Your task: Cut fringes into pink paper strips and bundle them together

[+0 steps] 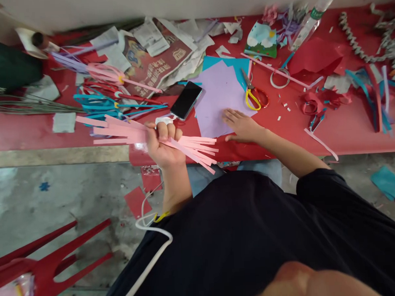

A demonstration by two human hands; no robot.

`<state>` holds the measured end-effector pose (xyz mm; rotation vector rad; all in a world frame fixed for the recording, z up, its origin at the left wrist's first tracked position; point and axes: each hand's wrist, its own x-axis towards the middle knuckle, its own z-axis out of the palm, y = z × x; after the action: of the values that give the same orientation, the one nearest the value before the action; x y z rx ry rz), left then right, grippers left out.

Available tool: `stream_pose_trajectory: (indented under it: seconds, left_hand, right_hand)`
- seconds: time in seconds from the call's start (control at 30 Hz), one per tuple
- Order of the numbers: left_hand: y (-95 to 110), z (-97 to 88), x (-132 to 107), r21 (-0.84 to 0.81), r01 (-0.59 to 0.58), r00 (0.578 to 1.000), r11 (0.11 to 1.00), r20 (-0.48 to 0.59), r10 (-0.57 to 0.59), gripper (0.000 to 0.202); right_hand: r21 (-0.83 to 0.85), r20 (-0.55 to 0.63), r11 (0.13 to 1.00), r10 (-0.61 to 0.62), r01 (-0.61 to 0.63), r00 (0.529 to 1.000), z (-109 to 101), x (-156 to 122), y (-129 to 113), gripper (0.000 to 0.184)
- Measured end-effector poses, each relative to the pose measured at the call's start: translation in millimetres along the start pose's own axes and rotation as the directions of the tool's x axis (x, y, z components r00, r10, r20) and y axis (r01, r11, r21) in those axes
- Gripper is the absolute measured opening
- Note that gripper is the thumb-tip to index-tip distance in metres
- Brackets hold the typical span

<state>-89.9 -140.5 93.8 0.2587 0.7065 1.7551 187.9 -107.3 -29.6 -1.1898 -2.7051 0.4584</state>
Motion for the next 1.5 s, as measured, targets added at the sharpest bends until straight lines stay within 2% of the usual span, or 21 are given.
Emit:
stream_pose_trajectory:
  seconds: [0.1, 0.17, 0.23, 0.33, 0.43, 0.53, 0.63, 0.7, 0.8, 0.87, 0.97, 1.03, 1.17, 1.27, 1.3, 1.33, 1.43, 1.5]
  left_hand:
    - [6, -5.9, -3, 0.050, -0.026, 0.999, 0.998, -0.028, 0.027, 0.047]
    - [10, -14.5, -3, 0.081, -0.056, 0.998, 0.995, 0.000, 0.056, 0.041]
    - [13, -24.9, -2, 0.089, -0.077, 0.996, 0.993, 0.045, 0.073, 0.037]
    - [13, -38.8, 3, 0.095, -0.078, 0.995, 0.992, 0.064, 0.072, 0.038]
    - [9, -45.2, 8, 0.131, -0.056, 0.998, 0.990, 0.031, 0.052, 0.038]
    - [3, -41.2, 10, 0.160, -0.031, 0.999, 0.987, 0.015, 0.029, 0.039]
    - [-3, -31.3, 6, 0.206, -0.020, 1.000, 0.978, 0.018, 0.017, 0.038]
    - [-4, -26.0, 2, 0.212, -0.023, 0.999, 0.977, 0.030, 0.017, 0.036]
    - [-4, -25.3, -2, 0.167, -0.031, 0.997, 0.986, 0.075, 0.019, 0.033]
    - [-2, -28.8, -2, 0.126, -0.037, 0.994, 0.991, 0.104, 0.024, 0.036]
    - [-2, -34.8, -2, 0.081, -0.037, 0.994, 0.996, 0.104, 0.028, 0.040]
    - [-5, -35.8, -1, 0.064, -0.020, 0.996, 0.998, 0.090, 0.014, 0.038]
    - [-16, -25.6, 3, 0.072, -0.008, 0.996, 0.997, 0.091, 0.001, 0.039]
    - [-21, -8.4, 6, 0.152, -0.030, 0.996, 0.988, 0.084, 0.018, 0.042]
    - [-22, -2.3, 6, 0.189, -0.040, 0.996, 0.981, 0.085, 0.025, 0.043]
    - [-23, 3.3, 7, 0.223, -0.052, 0.995, 0.974, 0.093, 0.032, 0.044]
    - [-24, 14.5, 9, 0.266, -0.074, 0.986, 0.961, 0.166, 0.030, 0.047]
    - [-27, 16.4, 10, 0.264, -0.070, 0.979, 0.962, 0.204, 0.016, 0.048]
  right_hand:
    - [-0.007, 0.055, 0.996, -0.089, 0.089, 0.995, 8, -5, 1, 0.110]
    - [0.005, 0.082, 0.985, -0.172, 0.173, 0.982, 8, -31, 3, 0.108]
    - [0.014, 0.089, 0.981, -0.194, 0.194, 0.977, 3, -68, 6, 0.104]
    - [0.023, 0.077, 0.991, -0.131, 0.129, 0.988, -12, -121, 10, 0.094]
    - [0.017, 0.026, 1.000, -0.017, 0.017, 1.000, -24, -146, 2, 0.085]
    - [-0.007, -0.055, 0.985, 0.171, -0.172, 0.984, -18, -132, -27, 0.081]
    - [-0.008, -0.188, 0.912, 0.401, -0.410, 0.897, 3, -91, -64, 0.098]
    - [0.011, -0.205, 0.864, 0.495, -0.504, 0.844, 17, -63, -78, 0.097]
    - [0.020, -0.182, 0.806, 0.584, -0.591, 0.791, 28, -42, -70, 0.079]
    - [0.027, -0.194, 0.780, 0.618, -0.625, 0.762, 28, -46, -51, 0.071]
    - [0.102, -0.257, 0.768, 0.635, -0.633, 0.729, 24, -74, -25, 0.069]
    - [0.125, -0.286, 0.771, 0.631, -0.625, 0.721, 19, -100, -18, 0.069]
    - [0.057, -0.226, 0.799, 0.594, -0.598, 0.772, 13, -159, -29, 0.066]
    - [0.004, -0.232, 0.783, 0.605, -0.622, 0.761, 19, -215, -41, 0.066]
    - [-0.007, -0.226, 0.758, 0.634, -0.652, 0.740, 24, -236, -43, 0.066]
    - [-0.015, -0.235, 0.709, 0.683, -0.705, 0.691, 30, -258, -45, 0.067]
    - [-0.024, -0.242, 0.482, 0.847, -0.876, 0.473, 54, -316, -48, 0.072]
    - [0.028, -0.337, 0.363, 0.880, -0.931, 0.333, 70, -338, -51, 0.082]
